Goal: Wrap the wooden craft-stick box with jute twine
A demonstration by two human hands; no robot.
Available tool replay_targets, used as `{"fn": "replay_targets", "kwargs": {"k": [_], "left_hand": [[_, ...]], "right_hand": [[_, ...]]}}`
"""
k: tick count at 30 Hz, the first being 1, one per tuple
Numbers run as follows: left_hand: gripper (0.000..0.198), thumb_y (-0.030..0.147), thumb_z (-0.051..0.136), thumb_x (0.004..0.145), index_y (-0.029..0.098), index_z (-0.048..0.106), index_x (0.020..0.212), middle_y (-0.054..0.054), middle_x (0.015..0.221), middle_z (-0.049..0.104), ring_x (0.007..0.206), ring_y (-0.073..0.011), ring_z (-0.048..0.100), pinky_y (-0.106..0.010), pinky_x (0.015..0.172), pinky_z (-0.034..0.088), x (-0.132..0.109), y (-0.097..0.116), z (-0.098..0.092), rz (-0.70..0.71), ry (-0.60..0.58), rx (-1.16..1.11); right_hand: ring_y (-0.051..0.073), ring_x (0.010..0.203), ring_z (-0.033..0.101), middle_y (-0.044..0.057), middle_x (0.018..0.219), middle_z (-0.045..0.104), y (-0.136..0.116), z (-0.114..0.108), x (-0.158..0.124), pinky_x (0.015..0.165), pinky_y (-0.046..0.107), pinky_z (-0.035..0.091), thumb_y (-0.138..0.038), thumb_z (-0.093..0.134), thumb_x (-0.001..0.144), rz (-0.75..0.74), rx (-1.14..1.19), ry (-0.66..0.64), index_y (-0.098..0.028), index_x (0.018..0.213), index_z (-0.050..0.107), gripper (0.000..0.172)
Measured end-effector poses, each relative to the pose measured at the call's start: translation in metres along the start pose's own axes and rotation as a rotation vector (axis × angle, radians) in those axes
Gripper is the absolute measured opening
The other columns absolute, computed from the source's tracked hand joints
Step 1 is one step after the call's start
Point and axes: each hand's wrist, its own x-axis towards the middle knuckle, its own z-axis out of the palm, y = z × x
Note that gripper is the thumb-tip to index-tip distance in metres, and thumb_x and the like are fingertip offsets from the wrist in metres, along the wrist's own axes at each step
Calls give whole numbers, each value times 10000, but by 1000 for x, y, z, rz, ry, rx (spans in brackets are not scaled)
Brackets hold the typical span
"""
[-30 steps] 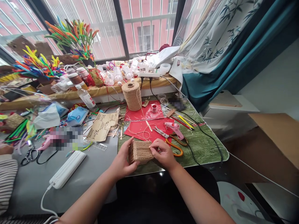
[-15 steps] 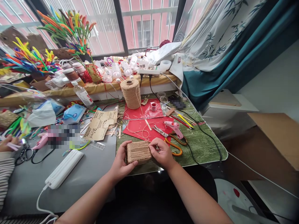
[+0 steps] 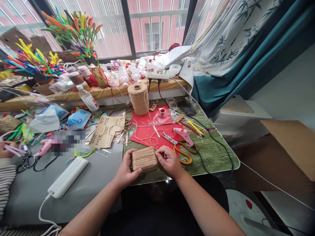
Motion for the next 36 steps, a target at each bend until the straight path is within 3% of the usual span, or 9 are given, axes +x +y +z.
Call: {"fn": "replay_targets", "kwargs": {"k": [4, 10, 14, 21, 27, 36], "left_hand": [[732, 451, 722, 884, 251, 324, 1465, -155, 1362, 531, 1254, -328, 585, -513, 1080, 477, 3, 3, -6, 15, -35, 68], [774, 344, 760, 845, 246, 373, 1508, -181, 1537, 449, 1467, -374, 435, -591, 1217, 379, 16, 51, -11, 174, -73, 532], [631, 402, 782, 863, 258, 501, 1409, -154, 1438, 569, 1373, -349, 547, -567, 1148, 483, 22, 67, -3, 294, -30, 700], [512, 441, 785, 888, 261, 566, 1315, -122, 1359, 647, 1270, -296, 640, -479, 1060, 561, 24, 55, 0, 313, -63, 721], [544, 465, 879, 790, 255, 552, 1171, -121, 1337, 675, 1237, -298, 671, -500, 1051, 567, 21, 39, -1, 331, 52, 627], [712, 393, 912, 762, 265, 506, 1333, -153, 1399, 595, 1301, -316, 634, -537, 1078, 572, 9, -1, -5, 260, 110, 296]], "right_hand": [[199, 789, 624, 44, 877, 653, 1, 0, 0, 710, 333, 511, -278, 617, 1015, 3, 8, -4, -235, 994, 700, 95], [179, 714, 586, 26, 834, 653, 0, -1, 0, 675, 321, 493, -264, 637, 999, -19, 11, 0, -230, 964, 704, 83], [196, 799, 626, 36, 873, 662, 1, -1, 0, 764, 349, 513, -245, 619, 1005, -30, -42, 78, -225, 986, 697, 83], [170, 707, 572, 11, 809, 616, 2, -3, 0, 684, 322, 484, -226, 630, 979, 2, -51, 143, -221, 934, 691, 76], [170, 697, 553, 9, 807, 621, -1, -3, -3, 683, 327, 471, -196, 641, 949, -21, -90, 171, -225, 906, 683, 67], [178, 730, 544, 12, 833, 591, 0, -2, -6, 698, 335, 459, -167, 620, 950, -30, -126, 210, -223, 921, 649, 69]]}}
